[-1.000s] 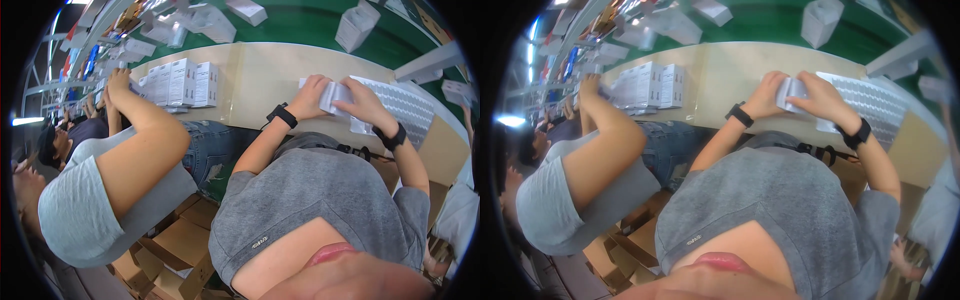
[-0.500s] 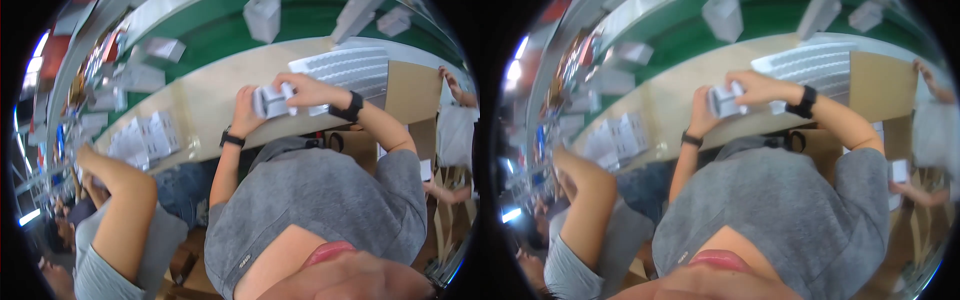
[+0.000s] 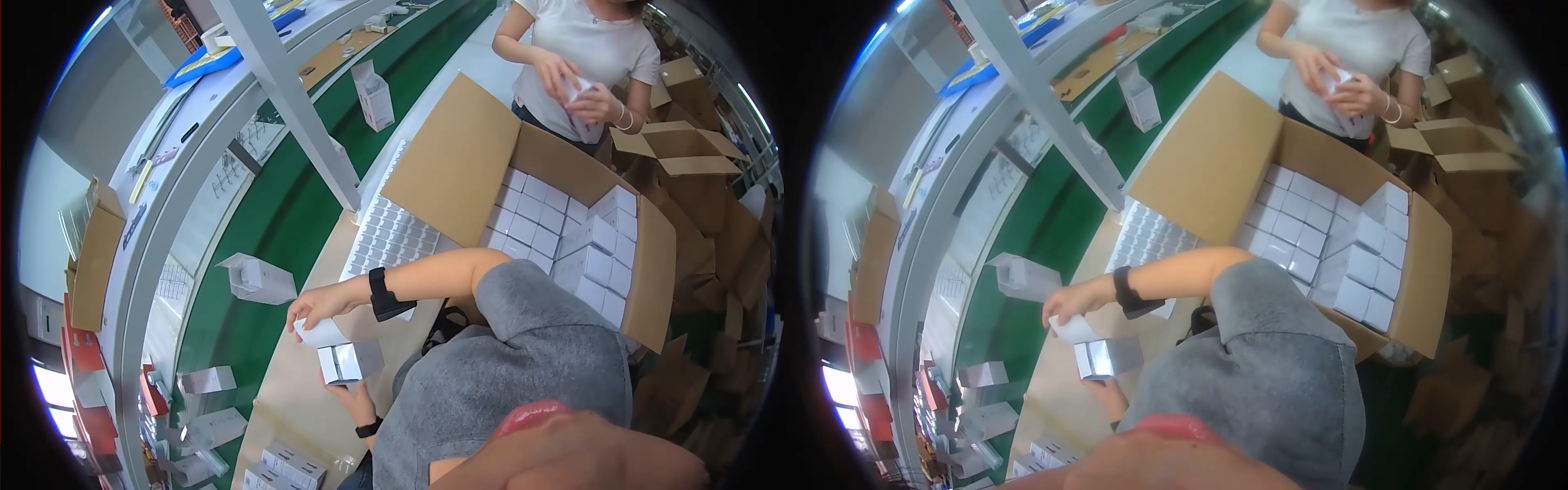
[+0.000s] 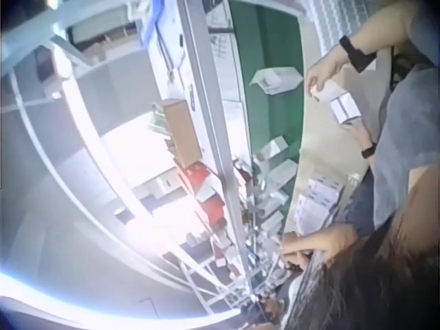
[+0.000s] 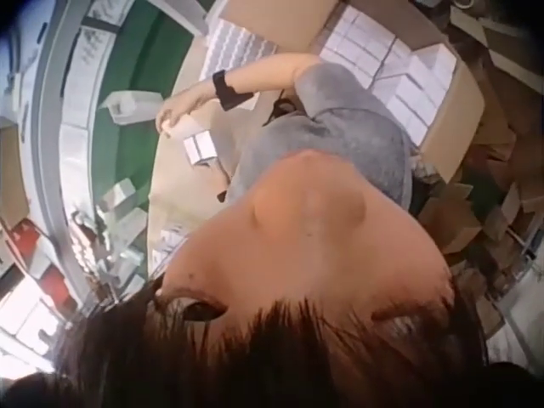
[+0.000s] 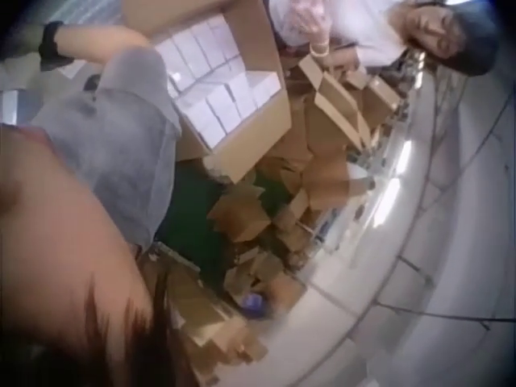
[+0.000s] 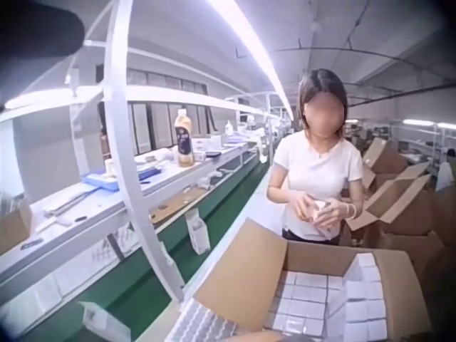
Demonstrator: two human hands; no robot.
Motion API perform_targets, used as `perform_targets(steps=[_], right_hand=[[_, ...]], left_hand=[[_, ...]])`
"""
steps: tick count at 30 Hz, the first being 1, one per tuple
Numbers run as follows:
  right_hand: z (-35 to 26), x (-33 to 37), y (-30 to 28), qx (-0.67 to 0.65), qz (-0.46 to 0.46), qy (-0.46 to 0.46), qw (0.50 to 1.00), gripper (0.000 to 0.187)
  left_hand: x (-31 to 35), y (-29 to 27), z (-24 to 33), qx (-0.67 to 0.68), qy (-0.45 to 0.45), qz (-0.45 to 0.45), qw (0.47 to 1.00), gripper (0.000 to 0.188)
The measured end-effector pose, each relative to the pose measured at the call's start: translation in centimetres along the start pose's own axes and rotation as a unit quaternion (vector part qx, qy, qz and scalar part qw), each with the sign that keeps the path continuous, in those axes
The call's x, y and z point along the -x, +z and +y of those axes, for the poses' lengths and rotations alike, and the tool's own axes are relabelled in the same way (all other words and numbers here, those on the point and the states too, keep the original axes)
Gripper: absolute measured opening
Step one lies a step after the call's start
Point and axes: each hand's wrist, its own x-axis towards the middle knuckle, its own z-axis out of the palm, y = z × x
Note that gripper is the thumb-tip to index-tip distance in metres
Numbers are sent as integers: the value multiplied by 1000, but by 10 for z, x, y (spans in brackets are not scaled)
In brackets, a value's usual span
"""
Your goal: The person removes a white box from a cardboard carton, takes out a blue device wrapped in plastic, and unwraps it. They then place the device back into the white box and return the box to the carton.
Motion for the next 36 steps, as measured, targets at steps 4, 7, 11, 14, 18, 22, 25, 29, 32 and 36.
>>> perform_targets(steps=[4, 7, 11, 14, 18, 22, 25, 29, 32, 36], right_hand=[[27, 3, -1, -140, -24, 75, 987, 27], [28, 4, 4, 32, 28, 44, 998, 23], [-1, 13, 28, 502, 137, -255, 815, 17], [-12, 36, 62, 597, -20, -424, 680, 13], [27, 67, 48, 590, -54, -395, 703, 25], [24, 82, 40, 687, -63, -322, 649, 42], [20, 81, 38, 658, -99, -306, 681, 37], [32, 103, 13, 666, -166, -352, 637, 29], [33, 110, 20, 667, -165, -337, 643, 22], [18, 101, 41, 637, -135, -296, 699, 18]], left_hand=[[5, -15, 34, -134, 44, -67, 988, 61], [-1, -18, 54, -263, 59, -85, 959, 48], [-13, -21, 64, -357, 41, -82, 930, 31], [-14, -27, 55, -392, 96, -77, 912, 26], [-22, -8, 52, -361, 135, -40, 922, 29], [-17, -14, 32, -294, 96, 15, 951, 31], [-11, -9, 37, -332, 119, 48, 935, 31], [-5, -8, 29, -317, 110, 103, 937, 28], [-8, -3, 31, -315, 63, 105, 941, 20], [-6, 6, 44, -336, 372, 272, 822, 9]])
